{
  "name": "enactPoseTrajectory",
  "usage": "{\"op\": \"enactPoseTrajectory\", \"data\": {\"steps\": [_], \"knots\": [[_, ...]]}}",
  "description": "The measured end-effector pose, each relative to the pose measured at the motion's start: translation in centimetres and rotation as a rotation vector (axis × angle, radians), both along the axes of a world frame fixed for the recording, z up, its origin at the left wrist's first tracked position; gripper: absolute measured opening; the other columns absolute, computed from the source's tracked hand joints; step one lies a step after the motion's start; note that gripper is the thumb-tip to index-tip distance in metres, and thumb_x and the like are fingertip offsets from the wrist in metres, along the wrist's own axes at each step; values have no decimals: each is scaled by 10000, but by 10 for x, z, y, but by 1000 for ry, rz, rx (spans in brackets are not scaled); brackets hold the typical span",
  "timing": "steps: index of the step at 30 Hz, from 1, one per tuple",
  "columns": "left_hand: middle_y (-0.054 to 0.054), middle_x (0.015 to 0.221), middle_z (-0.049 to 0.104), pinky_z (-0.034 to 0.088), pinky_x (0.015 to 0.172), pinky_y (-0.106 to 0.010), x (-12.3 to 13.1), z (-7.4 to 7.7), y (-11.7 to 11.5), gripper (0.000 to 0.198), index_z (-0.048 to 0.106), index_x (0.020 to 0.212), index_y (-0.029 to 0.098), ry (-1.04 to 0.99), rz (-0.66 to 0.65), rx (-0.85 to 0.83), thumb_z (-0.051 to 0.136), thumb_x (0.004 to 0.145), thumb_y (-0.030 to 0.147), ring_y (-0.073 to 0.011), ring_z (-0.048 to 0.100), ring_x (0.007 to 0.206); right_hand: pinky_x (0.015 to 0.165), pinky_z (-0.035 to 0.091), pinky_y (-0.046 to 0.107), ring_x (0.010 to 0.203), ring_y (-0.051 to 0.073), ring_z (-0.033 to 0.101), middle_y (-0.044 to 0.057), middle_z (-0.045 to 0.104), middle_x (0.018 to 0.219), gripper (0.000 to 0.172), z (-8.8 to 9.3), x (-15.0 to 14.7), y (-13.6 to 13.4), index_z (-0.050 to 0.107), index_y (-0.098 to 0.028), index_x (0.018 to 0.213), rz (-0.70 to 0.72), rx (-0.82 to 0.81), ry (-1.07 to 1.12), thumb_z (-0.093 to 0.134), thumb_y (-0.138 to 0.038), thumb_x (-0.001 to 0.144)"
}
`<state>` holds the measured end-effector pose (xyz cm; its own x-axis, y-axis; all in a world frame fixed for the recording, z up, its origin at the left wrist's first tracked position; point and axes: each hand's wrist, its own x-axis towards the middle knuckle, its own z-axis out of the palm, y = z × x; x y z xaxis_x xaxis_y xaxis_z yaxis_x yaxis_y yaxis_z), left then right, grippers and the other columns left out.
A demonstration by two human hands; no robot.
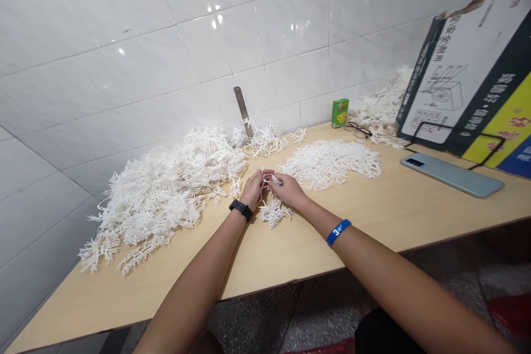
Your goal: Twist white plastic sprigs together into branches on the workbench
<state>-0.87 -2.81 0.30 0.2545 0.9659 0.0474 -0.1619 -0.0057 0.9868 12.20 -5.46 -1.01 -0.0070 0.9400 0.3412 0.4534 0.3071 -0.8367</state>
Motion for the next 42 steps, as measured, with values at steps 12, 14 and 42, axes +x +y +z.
{"op": "enactPoseTrajectory", "data": {"steps": [12, 14, 42], "knots": [[-85, 1112, 659, 494, 728, -226, 2, 1, -7, 369, 700, 1117, 217, 105, -38, 115, 549, 887, 462, -159, 606, 932, 895, 469, 365, 1002, 247, 637, 86, 708, 1085, 290, -7, 7, 6, 699, -219, 1083, -145, 87, -31, 562, -211, 827], [-93, 1118, 670, 492, 732, -244, 2, -1, -5, 354, 703, 1104, 210, 127, -7, 138, 549, 890, 445, -181, 610, 953, 924, 461, 366, 1029, 236, 627, 76, 698, 1109, 327, -7, 7, 5, 691, -220, 1094, -138, 96, -13, 534, -156, 815], [48, 469, 399, 335, 443, -215, -2, 3, -4, 426, 618, 765, 160, 203, 303, 267, 454, 904, 528, -83, 410, 402, 816, 469, 336, 941, 204, 616, 63, 664, 1041, 381, -6, 8, 2, 608, -215, 998, -126, 56, 302, 354, -492, 933]]}}
